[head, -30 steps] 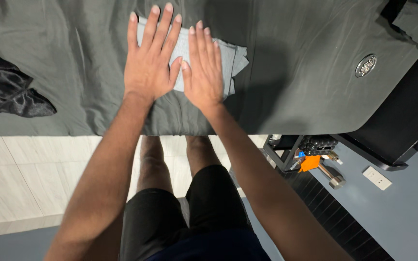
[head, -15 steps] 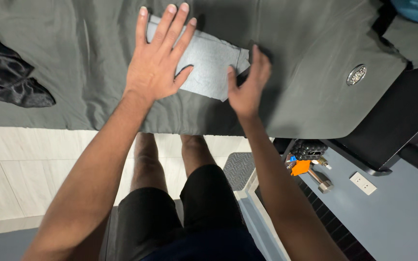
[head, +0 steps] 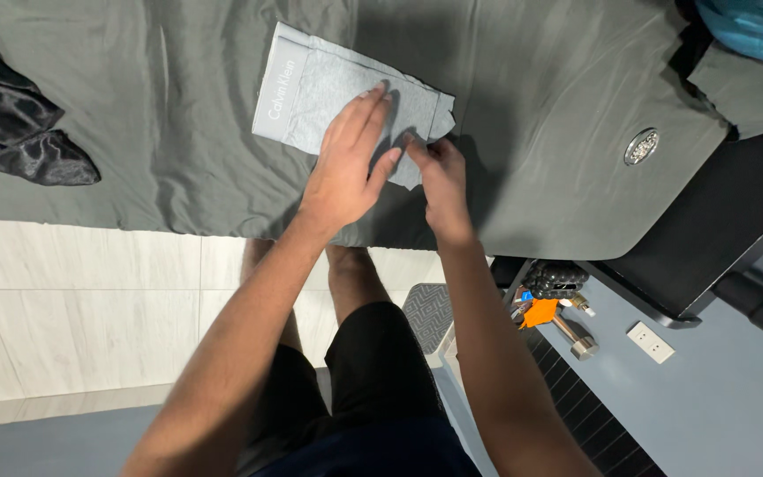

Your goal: The person folds several pieces of clothing on a bed, including a white t-shirt, a black Calvin Klein garment, and a grey t-shirt. After folding each item, the person places it into a white drawer.

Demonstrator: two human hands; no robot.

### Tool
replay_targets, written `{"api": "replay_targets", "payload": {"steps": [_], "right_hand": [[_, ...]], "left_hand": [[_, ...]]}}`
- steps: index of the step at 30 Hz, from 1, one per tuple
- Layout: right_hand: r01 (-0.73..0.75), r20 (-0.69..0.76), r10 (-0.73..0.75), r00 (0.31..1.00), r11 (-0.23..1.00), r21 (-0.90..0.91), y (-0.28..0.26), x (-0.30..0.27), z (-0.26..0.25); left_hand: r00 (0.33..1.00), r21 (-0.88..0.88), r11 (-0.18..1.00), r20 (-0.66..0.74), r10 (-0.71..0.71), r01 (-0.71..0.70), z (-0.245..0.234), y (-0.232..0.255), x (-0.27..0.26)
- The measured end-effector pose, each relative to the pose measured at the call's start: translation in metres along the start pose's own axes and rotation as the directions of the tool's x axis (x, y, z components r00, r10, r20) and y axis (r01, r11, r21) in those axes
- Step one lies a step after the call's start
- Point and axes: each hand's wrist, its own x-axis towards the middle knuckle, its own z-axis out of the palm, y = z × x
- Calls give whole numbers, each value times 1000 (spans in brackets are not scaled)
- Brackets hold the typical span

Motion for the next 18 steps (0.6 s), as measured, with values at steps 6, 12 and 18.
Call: {"api": "replay_targets", "payload": {"steps": [6,12,18], "right_hand": [[298,78,-302,950,953,53,-21,-11,31],[516,118,-502,857,842,-161,-27,-24,114],[573,268,-526,807,808,-140,-26,-23,160]], "left_hand": [[984,-483,870,-83,-156,97,2,-18,5],[892,-763,570,20,-451,305,-45,-36,13],[858,-594,744,-169,-485,304,-81,-36,17]]}}
